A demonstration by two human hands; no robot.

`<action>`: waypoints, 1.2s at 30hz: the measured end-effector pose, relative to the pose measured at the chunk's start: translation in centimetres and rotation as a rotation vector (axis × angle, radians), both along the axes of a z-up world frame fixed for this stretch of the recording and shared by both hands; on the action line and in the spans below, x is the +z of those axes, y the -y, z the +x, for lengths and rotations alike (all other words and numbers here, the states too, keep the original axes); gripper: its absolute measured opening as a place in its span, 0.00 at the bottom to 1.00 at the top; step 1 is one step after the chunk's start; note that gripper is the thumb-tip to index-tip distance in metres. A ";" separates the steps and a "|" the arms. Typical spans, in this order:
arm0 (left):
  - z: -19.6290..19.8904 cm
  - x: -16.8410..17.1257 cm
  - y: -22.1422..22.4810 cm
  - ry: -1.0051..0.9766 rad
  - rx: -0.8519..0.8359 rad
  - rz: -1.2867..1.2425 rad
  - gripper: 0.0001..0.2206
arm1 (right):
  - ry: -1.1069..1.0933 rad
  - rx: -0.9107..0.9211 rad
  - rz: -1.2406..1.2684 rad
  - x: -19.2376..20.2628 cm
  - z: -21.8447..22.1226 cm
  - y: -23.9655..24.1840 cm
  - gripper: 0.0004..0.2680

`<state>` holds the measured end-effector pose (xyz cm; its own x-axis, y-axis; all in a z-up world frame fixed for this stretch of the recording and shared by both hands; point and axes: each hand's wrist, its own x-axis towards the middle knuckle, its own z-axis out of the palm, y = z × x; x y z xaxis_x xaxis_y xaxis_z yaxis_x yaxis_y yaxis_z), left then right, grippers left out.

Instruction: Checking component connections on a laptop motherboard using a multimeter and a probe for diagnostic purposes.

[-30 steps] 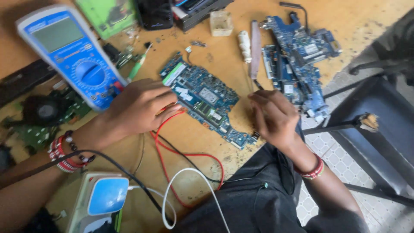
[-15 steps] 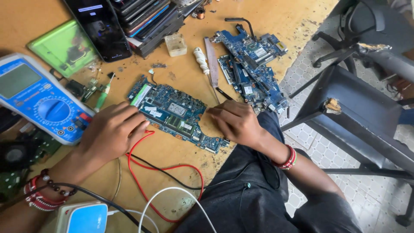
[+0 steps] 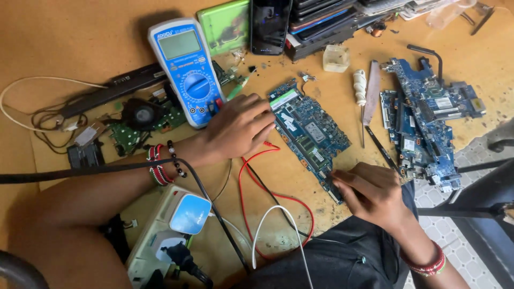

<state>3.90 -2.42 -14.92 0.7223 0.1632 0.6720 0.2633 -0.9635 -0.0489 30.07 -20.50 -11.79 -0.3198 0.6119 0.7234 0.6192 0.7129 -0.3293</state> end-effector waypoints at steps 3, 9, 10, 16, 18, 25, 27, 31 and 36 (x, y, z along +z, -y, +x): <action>-0.3 0.2 0.3 -0.024 0.047 0.033 0.04 | -0.007 0.033 0.040 0.4 -0.7 -0.2 0.05; -0.3 -0.3 0.4 -0.011 0.055 0.030 0.05 | -0.018 0.026 0.057 0.8 0.2 0.4 0.04; -0.3 -0.2 0.5 -0.011 0.051 0.031 0.05 | -0.017 0.022 0.058 0.0 1.3 1.1 0.04; -1.0 1.7 1.4 -0.100 0.043 -0.104 0.06 | 0.173 0.015 0.202 6.6 2.1 9.1 0.15; -1.0 1.9 1.5 -0.096 0.095 -0.083 0.09 | 0.363 -0.297 -0.469 7.4 3.8 15.2 0.04; -1.0 2.7 2.0 -0.142 0.093 -0.049 0.09 | 0.245 -0.312 -0.562 7.7 1.7 16.6 0.06; -1.0 2.7 2.1 -0.162 0.127 -0.053 0.09 | 0.228 -0.293 -0.560 7.9 1.8 16.4 0.07; -0.4 2.9 1.9 -0.173 0.131 -0.028 0.09 | 0.212 -0.293 -0.548 7.9 1.8 16.5 0.09; 0.1 2.9 1.6 -0.164 0.097 -0.016 0.09 | 0.091 -0.652 -0.475 9.7 -2.4 17.4 0.04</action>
